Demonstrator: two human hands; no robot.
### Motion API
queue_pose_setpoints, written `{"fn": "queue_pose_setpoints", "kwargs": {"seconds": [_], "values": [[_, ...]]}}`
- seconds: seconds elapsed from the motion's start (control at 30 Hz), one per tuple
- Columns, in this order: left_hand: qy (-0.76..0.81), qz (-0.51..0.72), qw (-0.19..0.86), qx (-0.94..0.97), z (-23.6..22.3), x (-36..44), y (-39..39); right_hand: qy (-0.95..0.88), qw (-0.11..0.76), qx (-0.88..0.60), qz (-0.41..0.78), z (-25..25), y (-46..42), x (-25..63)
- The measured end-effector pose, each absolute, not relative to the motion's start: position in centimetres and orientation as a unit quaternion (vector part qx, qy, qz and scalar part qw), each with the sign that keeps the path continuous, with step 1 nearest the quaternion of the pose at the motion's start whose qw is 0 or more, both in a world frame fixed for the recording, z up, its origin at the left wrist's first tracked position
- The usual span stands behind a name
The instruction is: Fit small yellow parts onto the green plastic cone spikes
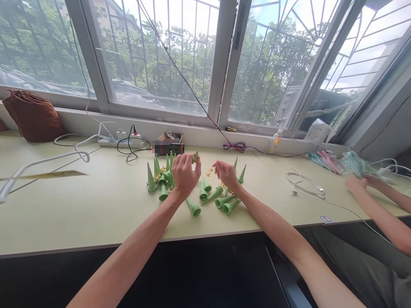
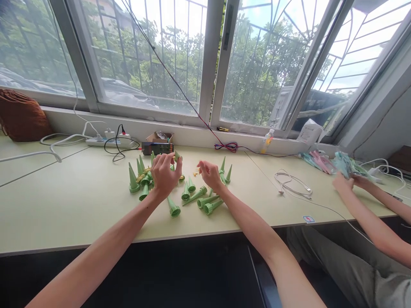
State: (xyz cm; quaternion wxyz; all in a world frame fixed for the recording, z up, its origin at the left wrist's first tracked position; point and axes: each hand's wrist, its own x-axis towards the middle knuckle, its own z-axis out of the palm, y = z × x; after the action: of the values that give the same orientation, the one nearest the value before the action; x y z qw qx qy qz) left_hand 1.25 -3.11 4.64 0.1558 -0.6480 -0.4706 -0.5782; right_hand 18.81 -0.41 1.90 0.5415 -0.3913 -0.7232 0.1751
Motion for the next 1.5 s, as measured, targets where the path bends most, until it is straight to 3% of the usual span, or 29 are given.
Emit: {"fn": "queue_pose_setpoints", "kwargs": {"seconds": [0.33, 1.5], "values": [[-0.507, -0.574, 0.206, -0.608, 4.9, 0.92, -2.92, -0.728, 0.534, -0.397, 0.163, 2.13, -0.72, 18.83], [-0.593, -0.473, 0.208, -0.617, 4.77, 0.86, -2.95, -0.745, 0.509, -0.399, 0.163, 2.07, -0.7, 18.61]]}}
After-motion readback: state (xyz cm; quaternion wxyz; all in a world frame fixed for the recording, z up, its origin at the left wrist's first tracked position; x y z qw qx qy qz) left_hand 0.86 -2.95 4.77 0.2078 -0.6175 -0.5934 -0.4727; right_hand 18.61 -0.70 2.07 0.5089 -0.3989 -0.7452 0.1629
